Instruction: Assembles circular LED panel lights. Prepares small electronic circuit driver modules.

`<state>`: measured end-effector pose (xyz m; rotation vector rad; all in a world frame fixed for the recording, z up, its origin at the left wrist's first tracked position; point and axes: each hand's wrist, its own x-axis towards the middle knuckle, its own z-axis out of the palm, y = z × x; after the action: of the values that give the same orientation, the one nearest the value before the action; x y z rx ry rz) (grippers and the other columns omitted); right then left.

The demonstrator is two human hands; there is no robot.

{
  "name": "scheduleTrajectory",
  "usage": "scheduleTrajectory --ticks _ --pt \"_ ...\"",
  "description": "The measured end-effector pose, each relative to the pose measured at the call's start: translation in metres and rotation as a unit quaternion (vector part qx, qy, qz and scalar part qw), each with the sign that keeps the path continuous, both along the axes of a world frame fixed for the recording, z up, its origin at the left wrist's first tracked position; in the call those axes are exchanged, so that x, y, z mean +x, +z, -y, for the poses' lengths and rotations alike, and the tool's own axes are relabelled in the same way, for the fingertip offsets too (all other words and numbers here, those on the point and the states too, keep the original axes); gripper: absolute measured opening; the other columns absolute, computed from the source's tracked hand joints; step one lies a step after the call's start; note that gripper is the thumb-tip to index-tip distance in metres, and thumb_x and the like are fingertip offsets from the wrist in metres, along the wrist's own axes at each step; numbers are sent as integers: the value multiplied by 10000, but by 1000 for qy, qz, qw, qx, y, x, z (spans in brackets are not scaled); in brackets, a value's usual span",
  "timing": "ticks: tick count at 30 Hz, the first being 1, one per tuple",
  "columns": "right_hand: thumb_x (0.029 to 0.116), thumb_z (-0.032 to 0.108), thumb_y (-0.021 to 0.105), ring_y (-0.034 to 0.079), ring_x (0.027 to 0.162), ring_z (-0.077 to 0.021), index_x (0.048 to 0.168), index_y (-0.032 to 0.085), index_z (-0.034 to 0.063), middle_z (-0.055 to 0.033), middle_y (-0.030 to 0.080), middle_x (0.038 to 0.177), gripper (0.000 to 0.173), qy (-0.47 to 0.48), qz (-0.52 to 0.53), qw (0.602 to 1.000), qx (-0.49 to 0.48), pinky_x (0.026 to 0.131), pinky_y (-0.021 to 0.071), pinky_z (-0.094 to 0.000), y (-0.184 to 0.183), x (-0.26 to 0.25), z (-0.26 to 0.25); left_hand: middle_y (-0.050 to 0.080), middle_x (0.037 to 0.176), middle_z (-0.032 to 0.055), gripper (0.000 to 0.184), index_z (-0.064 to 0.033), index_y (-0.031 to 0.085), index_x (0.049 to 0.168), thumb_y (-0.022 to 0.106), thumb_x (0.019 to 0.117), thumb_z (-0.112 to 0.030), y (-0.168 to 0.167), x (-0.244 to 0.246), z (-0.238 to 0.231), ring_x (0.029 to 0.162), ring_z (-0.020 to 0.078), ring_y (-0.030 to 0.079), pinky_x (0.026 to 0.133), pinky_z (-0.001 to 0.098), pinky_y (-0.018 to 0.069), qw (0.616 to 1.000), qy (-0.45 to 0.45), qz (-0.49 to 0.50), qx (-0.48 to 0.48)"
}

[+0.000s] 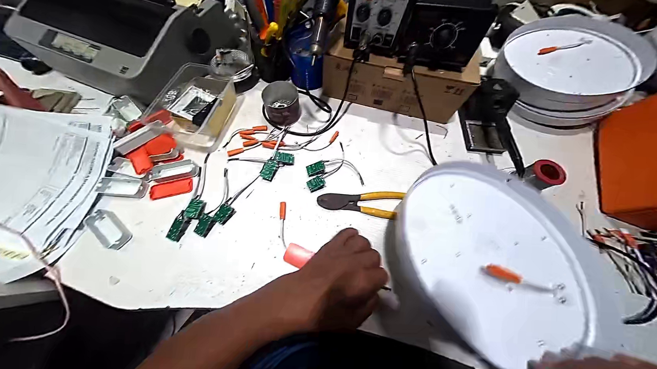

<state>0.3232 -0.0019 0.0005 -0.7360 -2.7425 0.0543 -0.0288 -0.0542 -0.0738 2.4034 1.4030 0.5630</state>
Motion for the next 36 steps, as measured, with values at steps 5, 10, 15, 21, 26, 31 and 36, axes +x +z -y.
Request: scheduleTrajectory --ticks 5,10,15,21,26,31,36 --pt "1014 137 582 668 995 -265 1100 717 102 -97 731 999 164 53 29 998 -8 980 461 -420 -51 -14 25 738 903 138 370 -56 752 994 484 1037 -306 29 -55 44 888 348 720 799 609 553 944 324 -57 -33" --pt "1044 358 530 654 938 -212 978 694 146 -44 688 926 276 81 -66 993 -58 936 498 -417 -74 -27 13 657 754 223 568 -21 670 847 566 975 -564 12 -92 23 768 472 664 658 696 464 844 511 -122 -106" --pt "1017 357 554 664 1022 -263 1129 746 143 -75 709 1074 309 -73 -49 990 -106 891 525 -471 -67 -62 -10 659 772 220 402 -19 673 888 534 1036 -366 9 -91 21 775 447 661 657 681 461 849 512 -69 -113" --pt "1016 310 547 684 969 -193 1030 775 155 -14 748 966 276 -89 -86 977 -173 883 505 -439 -68 -71 -23 717 879 -42 208 -78 661 1041 557 1052 -258 36 -63 31 795 57 694 754 261 603 915 256 312 18" --pt "1025 343 558 657 952 -154 1056 796 187 15 738 932 286 -84 -138 968 -194 903 468 -409 -75 -71 -20 723 985 -93 189 -180 761 1054 632 1010 -311 41 -16 6 996 41 640 981 386 480 973 100 209 -4" --pt "1029 331 556 646 919 -166 1046 799 191 5 713 881 281 -87 -152 975 -133 869 470 -388 -85 -74 -14 724 949 -51 222 -186 762 1042 558 1029 -272 24 8 -14 991 72 658 1107 508 362 996 28 84 7" --pt "1022 292 554 640 896 -197 1018 794 168 -11 692 834 271 -83 -150 982 -84 840 472 -397 -89 -78 -11 724 944 -69 224 -194 769 1036 573 1031 -302 16 11 -20 990 55 654 1120 487 356 997 29 72 2"
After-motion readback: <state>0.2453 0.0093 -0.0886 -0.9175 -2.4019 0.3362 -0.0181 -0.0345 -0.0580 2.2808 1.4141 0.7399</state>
